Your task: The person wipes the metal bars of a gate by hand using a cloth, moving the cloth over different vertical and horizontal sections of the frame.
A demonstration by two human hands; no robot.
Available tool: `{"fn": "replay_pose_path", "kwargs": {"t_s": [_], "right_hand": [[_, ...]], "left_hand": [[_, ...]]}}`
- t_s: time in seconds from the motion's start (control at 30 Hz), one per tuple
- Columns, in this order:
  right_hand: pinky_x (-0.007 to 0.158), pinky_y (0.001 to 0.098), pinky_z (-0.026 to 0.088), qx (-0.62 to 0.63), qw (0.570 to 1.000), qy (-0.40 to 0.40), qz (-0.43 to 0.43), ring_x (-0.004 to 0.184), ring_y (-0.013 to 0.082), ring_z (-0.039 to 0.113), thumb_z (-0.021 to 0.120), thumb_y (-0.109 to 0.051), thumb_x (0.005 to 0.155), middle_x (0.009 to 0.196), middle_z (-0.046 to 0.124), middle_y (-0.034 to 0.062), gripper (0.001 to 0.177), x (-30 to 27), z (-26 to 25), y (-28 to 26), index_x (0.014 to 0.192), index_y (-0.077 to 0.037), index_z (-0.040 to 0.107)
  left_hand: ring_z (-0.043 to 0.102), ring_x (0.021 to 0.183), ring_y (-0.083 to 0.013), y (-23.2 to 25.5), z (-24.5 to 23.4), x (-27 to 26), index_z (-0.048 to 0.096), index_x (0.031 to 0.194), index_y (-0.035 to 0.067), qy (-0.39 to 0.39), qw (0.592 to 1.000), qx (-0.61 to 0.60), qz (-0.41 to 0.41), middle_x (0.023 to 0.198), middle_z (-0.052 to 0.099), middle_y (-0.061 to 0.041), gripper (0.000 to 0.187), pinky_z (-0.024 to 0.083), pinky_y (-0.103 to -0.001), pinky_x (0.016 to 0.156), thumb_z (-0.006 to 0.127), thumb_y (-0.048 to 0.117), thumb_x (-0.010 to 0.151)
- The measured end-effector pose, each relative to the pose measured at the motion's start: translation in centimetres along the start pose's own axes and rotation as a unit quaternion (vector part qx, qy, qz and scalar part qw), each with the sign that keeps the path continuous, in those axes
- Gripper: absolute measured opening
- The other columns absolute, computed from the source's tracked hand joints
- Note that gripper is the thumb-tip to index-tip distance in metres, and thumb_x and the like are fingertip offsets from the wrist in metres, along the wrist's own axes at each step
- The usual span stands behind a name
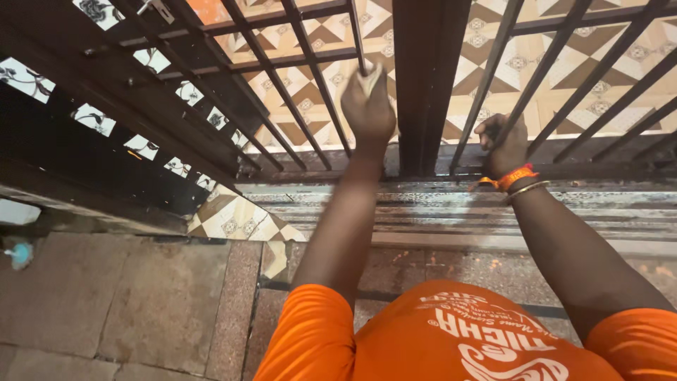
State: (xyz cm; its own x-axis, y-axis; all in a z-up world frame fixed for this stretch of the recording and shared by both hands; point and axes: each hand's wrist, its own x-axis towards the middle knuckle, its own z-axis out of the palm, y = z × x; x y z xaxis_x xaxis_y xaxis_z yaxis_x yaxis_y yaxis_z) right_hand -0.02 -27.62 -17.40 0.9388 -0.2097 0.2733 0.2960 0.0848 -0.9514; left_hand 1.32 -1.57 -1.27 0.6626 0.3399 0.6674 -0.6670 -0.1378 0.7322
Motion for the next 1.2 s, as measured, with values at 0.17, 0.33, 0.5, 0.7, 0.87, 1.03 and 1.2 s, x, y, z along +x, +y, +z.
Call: {"fn": "replay_pose_path", "kwargs": {"t_s": [0.17,0.33,0.5,0.7,0.87,1.03,1.2], "right_hand": [[0.056,0.0238,0.043,-0.045,0.996,-0.02,-0.069,0.066,0.0099,0.055,0.041,-0.029,0.114,0.09,0.067,0.0066,0.031,0.1,-0.7,1.3,0.105,-0.003,0.055],[0.057,0.0247,0.042,-0.078,0.994,-0.018,-0.077,0.067,0.0106,0.055,0.044,-0.031,0.114,0.087,0.064,0.0074,0.032,-0.4,-0.8,0.5,0.105,-0.001,0.054],[0.053,0.0237,0.037,0.008,1.0,-0.02,-0.006,0.059,0.0096,0.052,0.032,-0.046,0.115,0.071,0.058,0.0044,0.06,-0.4,0.1,-0.7,0.087,-0.003,0.063],[0.058,0.0249,0.041,-0.005,0.999,-0.027,-0.037,0.066,0.0106,0.053,0.033,-0.047,0.115,0.079,0.061,0.0058,0.057,0.2,-0.8,0.5,0.093,-0.002,0.061],[0.058,0.0269,0.042,0.103,0.995,-0.014,-0.01,0.066,0.0132,0.056,0.036,-0.045,0.115,0.086,0.066,0.0094,0.048,0.9,-1.0,2.5,0.098,-0.003,0.055],[0.062,0.0254,0.042,0.071,0.996,-0.043,-0.033,0.07,0.0115,0.055,0.03,-0.054,0.116,0.089,0.065,0.0087,0.061,0.6,-2.1,2.2,0.099,-0.003,0.059],[0.058,0.0257,0.041,0.083,0.996,-0.018,-0.001,0.068,0.0126,0.057,0.038,-0.049,0.114,0.089,0.067,0.0102,0.053,0.2,-1.1,2.1,0.099,-0.003,0.059]], "left_hand": [[0.058,0.065,-0.0179,-4.5,-1.8,-6.5,0.067,0.087,-0.001,-0.015,0.983,0.09,-0.162,0.068,0.062,-0.011,0.023,0.048,-0.038,0.064,0.067,0.016,0.103],[0.052,0.065,-0.0143,-2.2,-1.3,-4.6,0.067,0.095,-0.002,-0.006,0.985,-0.04,-0.167,0.073,0.058,-0.008,0.017,0.041,-0.035,0.059,0.065,0.015,0.099],[0.052,0.06,-0.0213,1.2,0.4,4.3,0.077,0.084,-0.01,-0.033,0.979,0.064,-0.19,0.07,0.063,-0.019,0.036,0.038,-0.041,0.057,0.071,0.019,0.104],[0.065,0.085,-0.0381,-4.2,-1.4,-0.8,0.07,0.108,-0.003,-0.009,0.896,0.296,0.33,0.091,0.067,-0.026,0.017,0.051,-0.047,0.072,0.057,0.006,0.103],[0.065,0.077,-0.0321,-8.9,-2.7,-9.1,0.069,0.097,-0.002,-0.059,0.983,0.159,-0.071,0.079,0.067,-0.019,0.019,0.051,-0.043,0.071,0.066,0.015,0.102],[0.07,0.077,-0.0225,-4.7,-2.1,-6.6,0.072,0.097,-0.002,-0.055,0.986,0.083,-0.133,0.082,0.074,-0.014,0.024,0.052,-0.037,0.074,0.067,0.022,0.099],[0.062,0.073,-0.0196,1.1,-1.5,1.1,0.069,0.1,-0.004,-0.07,0.995,0.005,-0.073,0.078,0.068,-0.012,0.028,0.051,-0.035,0.069,0.068,0.024,0.102]]}}
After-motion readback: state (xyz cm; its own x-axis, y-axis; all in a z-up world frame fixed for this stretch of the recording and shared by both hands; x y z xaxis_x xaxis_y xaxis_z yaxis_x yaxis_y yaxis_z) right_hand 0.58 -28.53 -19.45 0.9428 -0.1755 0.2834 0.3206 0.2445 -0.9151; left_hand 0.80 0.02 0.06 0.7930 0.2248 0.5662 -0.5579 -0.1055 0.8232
